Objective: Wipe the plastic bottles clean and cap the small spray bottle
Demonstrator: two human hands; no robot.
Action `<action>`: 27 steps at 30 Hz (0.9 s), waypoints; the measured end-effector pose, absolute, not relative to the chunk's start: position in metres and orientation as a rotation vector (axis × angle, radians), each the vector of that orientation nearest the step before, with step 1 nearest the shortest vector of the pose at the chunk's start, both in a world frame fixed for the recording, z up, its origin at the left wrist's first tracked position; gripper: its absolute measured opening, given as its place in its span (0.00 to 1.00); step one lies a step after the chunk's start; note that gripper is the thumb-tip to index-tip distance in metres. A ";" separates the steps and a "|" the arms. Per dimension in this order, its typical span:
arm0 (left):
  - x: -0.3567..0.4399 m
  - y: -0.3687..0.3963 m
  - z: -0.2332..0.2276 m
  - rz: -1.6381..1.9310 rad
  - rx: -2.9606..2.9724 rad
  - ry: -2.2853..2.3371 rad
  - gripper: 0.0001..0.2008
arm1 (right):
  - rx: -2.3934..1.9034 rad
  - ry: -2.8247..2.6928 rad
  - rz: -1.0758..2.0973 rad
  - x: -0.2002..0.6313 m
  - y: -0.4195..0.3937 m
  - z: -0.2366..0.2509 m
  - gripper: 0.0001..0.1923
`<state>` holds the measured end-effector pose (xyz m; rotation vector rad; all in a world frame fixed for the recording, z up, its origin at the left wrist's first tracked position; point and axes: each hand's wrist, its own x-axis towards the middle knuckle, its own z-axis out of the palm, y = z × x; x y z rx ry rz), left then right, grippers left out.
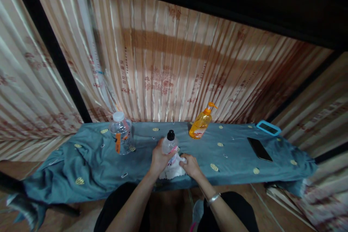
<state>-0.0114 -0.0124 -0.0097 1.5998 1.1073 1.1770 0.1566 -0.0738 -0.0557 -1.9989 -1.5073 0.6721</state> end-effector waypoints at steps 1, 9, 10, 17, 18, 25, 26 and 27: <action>-0.013 -0.012 -0.010 1.179 1.595 1.113 0.25 | -1.977 -1.455 0.677 0.165 -0.079 -0.056 0.09; -0.011 -0.019 -0.011 1.148 1.641 1.063 0.23 | -1.574 -1.020 0.759 0.187 -0.101 -0.007 0.25; -0.010 -0.020 -0.011 1.144 1.649 1.047 0.23 | -1.515 -1.025 0.766 0.178 -0.099 0.004 0.26; -0.009 -0.016 -0.022 1.193 1.536 1.008 0.25 | -1.266 -1.171 0.816 0.117 -0.081 0.035 0.24; -0.009 -0.015 -0.023 1.203 1.528 1.000 0.24 | -1.258 -1.175 0.808 0.115 -0.078 0.033 0.24; -0.006 -0.021 -0.027 1.148 1.484 0.964 0.26 | -1.403 -1.268 0.639 0.104 -0.054 0.027 0.25; -0.005 -0.021 -0.029 1.146 1.457 0.985 0.26 | -1.434 -1.270 0.631 0.101 -0.050 0.028 0.22; -0.003 -0.021 -0.030 1.152 1.434 0.988 0.25 | -1.459 -1.260 0.623 0.097 -0.046 0.027 0.21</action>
